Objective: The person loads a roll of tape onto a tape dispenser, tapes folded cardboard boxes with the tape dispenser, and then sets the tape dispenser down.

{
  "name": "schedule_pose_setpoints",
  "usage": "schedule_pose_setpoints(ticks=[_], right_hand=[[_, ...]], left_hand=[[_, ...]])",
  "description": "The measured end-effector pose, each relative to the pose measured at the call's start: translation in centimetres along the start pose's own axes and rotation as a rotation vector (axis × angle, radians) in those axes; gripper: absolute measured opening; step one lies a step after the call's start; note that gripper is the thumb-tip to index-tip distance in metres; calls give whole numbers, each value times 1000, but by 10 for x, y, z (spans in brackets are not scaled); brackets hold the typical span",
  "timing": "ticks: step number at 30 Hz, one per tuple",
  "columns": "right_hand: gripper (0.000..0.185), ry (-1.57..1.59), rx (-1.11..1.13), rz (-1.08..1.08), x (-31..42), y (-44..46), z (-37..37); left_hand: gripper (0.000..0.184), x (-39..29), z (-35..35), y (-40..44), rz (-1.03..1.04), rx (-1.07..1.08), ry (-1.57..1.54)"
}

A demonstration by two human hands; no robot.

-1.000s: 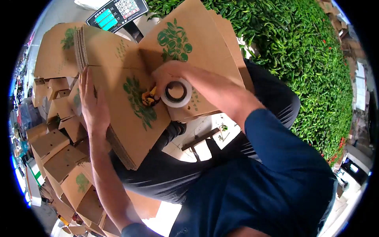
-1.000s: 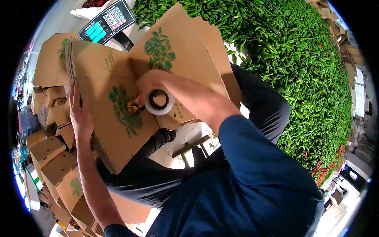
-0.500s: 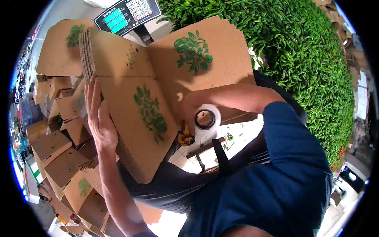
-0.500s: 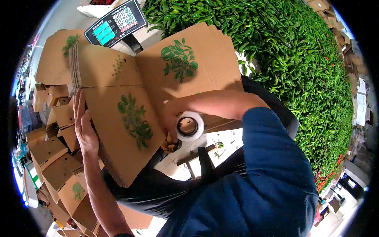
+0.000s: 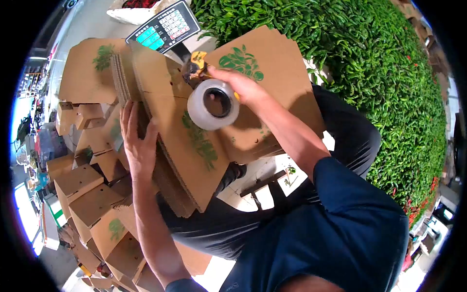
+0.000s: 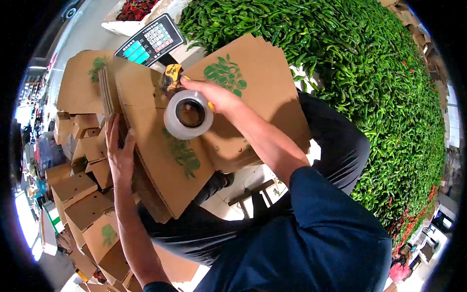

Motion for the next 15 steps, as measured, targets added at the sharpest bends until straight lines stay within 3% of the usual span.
schedule_pose_setpoints(ticks=[1,2,4,5,10,12,14,15], right_hand=[[43,56,62,11,3,-13,12],[46,137,275,0,6,-23,22],[47,333,293,112,2,-46,65],[48,387,448,158,0,-68,89],[62,-583,392,68,-30,-123,121],[63,-1109,184,-44,-28,-144,117],[59,-1210,72,-85,-12,-176,126],[60,-1227,-19,-88,-9,-185,118]], left_hand=[[54,-7,2,2,5,0,44],[55,-10,4,3,10,3,85],[58,-12,7,4,41,4,72],[59,-13,10,3,58,5,64],[46,-2,17,5,107,22,84],[38,-7,14,4,104,-7,90],[34,-8,12,4,69,-23,46],[33,-1,11,0,189,-26,87]])
Point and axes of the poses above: each hand's wrist, its own y-axis towards the middle knuckle, its own z-axis out of the palm, x = y × z, the point moved 3 cm from there along y, towards the middle knuckle, and after that the axes turned 11 degrees about z, right-handed, at the moved point
